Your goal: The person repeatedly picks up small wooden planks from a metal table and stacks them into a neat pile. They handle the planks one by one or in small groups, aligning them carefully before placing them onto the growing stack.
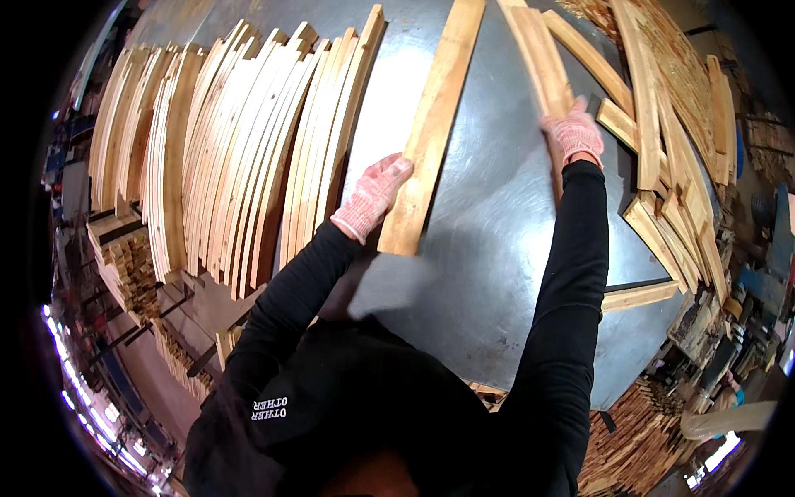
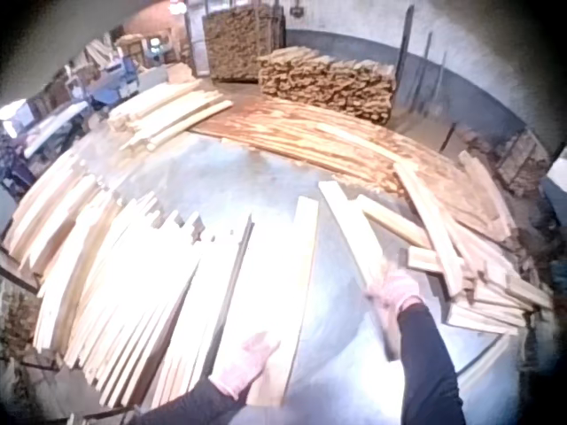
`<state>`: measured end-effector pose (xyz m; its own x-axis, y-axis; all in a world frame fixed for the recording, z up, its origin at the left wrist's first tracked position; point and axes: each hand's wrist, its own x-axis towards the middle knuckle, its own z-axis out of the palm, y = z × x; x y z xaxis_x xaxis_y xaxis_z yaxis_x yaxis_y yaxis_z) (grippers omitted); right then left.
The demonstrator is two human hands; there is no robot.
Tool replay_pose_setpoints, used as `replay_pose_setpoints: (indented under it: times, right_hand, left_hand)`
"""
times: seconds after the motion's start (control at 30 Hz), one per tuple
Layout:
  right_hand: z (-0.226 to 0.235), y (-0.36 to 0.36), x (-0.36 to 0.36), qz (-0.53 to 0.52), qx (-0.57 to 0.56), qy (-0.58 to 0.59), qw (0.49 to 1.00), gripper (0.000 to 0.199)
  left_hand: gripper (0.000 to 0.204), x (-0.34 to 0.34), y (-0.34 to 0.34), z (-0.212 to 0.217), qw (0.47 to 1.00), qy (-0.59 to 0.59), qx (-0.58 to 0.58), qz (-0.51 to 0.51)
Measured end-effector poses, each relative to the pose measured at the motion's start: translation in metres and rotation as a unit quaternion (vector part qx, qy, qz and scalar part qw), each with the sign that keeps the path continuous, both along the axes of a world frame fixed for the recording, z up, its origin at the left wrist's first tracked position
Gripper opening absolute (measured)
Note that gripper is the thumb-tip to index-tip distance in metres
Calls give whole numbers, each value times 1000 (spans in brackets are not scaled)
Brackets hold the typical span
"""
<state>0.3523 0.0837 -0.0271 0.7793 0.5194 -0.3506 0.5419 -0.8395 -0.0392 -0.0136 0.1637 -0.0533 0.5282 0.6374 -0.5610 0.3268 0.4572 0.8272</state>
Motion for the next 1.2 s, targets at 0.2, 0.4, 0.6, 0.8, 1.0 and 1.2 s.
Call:
replay_pose_setpoints:
  times: [0.2, 0.4, 0.6, 0.8, 1.0, 1.2]
  right_hand:
    - [-57, -65, -32, -117, 376, 602, 695, 76]
    - [-69, -77, -112, -48, 396, 505, 765, 47]
    - [0, -52, -142, -127, 466, 724, 493, 65]
    - [-21, -74, -111, -179, 412, 512, 732, 47]
    - [-3, -46, -136, -214, 396, 343, 824, 47]
    - [7, -13, -158, -276, 439, 356, 777, 45]
  left_hand:
    - [53, 5, -22, 15, 914, 222, 315, -127]
    - [72, 23, -49, 67, 933, 167, 276, -160]
    - [66, 12, -39, 30, 996, 11, 27, -84]
    - [49, 7, 18, 74, 995, -68, -53, -57]
    - [47, 56, 236, 158, 973, 24, 207, -94]
    - [42, 93, 496, 149, 747, 339, 566, -81]
